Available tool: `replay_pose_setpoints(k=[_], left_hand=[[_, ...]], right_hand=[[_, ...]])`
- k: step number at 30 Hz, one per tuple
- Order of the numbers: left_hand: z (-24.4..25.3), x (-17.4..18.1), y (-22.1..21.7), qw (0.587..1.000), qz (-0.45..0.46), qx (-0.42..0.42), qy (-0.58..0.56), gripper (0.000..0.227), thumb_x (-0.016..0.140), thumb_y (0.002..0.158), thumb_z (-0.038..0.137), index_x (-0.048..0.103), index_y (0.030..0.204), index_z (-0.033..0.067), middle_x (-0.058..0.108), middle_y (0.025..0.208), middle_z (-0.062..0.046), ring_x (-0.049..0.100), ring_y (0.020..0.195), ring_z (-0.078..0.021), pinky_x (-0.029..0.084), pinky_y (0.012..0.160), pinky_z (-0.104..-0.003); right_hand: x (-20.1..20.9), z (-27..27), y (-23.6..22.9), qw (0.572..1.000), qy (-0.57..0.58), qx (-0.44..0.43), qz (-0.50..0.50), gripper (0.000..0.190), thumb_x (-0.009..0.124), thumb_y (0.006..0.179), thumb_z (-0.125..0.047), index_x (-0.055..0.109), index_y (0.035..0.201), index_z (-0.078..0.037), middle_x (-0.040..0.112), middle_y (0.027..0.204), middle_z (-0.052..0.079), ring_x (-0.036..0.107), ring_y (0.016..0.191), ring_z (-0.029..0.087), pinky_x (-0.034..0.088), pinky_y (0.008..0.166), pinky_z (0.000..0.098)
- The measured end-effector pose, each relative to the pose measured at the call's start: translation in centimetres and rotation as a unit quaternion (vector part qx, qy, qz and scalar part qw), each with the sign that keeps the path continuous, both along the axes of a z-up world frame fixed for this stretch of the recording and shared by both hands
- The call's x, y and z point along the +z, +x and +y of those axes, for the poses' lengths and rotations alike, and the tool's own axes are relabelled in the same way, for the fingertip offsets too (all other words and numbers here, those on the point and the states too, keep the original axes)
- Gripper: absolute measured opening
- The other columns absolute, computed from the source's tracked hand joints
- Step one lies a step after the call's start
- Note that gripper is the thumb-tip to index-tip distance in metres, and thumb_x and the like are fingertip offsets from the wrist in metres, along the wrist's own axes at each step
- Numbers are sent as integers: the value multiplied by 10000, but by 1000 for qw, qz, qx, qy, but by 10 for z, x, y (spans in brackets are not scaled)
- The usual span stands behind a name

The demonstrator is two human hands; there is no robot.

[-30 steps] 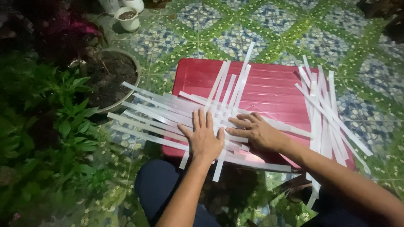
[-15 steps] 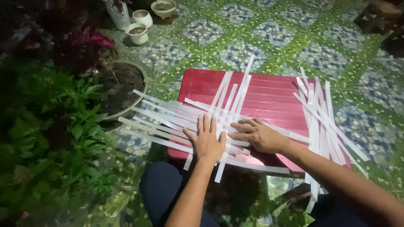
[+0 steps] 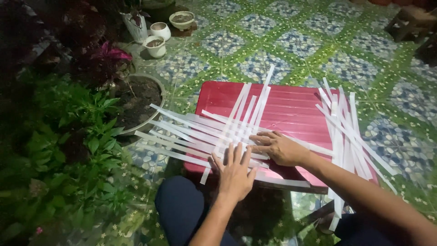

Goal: A person is manually weaving white plastic strips together on a red stool to form a mat or base.

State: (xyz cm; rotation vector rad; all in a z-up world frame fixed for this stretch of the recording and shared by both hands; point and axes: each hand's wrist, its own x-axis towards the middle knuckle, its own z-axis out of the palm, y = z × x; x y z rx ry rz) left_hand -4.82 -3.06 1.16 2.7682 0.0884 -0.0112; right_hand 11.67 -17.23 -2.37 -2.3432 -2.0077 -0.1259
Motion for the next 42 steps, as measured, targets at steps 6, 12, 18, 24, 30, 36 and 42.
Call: replay_pose_setpoints(k=[6,12,18,24,30,36,42], left_hand=[[-1,-36,3,999,-53,1,-10,567,309,876,429,250,1362,145,164,1429,-121,60,1319,-324,-47,928,-710],[9,-12,4,998,-31,-43,-31,462,286,871,405,426,1272,223,229,1408,-97,72,1318,-330,-30,927,-725],[4,-15,-2,996,-5,-62,-57,438,294,880,349,422,1270,195,272,1395,-71,83,1321,-322,-43,909,-751],[1,-22,3,998,4,-51,-25,448,259,890,366,390,1297,232,262,1403,-21,82,1316,-342,-23,915,-745],[-7,-17,7,999,27,-34,16,475,206,883,405,393,1287,239,261,1399,-23,31,1334,-314,-60,948,-728],[-10,-28,5,1000,6,-13,18,456,223,883,402,359,1305,297,261,1399,14,73,1315,-352,-31,934,-731],[-18,-65,10,987,-137,11,84,450,278,892,391,326,1328,294,257,1402,-14,172,1280,-333,84,910,-706]], right_hand=[[14,0,-7,994,60,48,75,508,397,793,0,446,1281,-133,419,1306,206,388,1202,409,298,976,553],[38,-27,2,982,181,-25,52,684,457,675,117,377,1309,-126,407,1354,143,457,1177,316,448,916,448],[24,-109,22,948,238,-206,53,572,492,776,23,365,1323,-86,383,1345,164,387,1219,340,341,991,470],[-12,-181,20,888,160,-426,62,457,544,788,-173,490,1232,-78,468,1281,170,445,1157,346,351,963,461],[-23,-204,3,897,184,-402,-23,404,632,711,-99,567,1086,39,597,1055,198,579,929,321,476,834,409],[-23,-205,-11,825,170,-538,18,343,581,767,-253,623,1042,-52,625,948,173,598,780,329,480,671,403],[-17,-185,-39,845,197,-497,-2,260,569,812,-242,656,943,-35,665,860,141,625,737,252,510,694,366]])
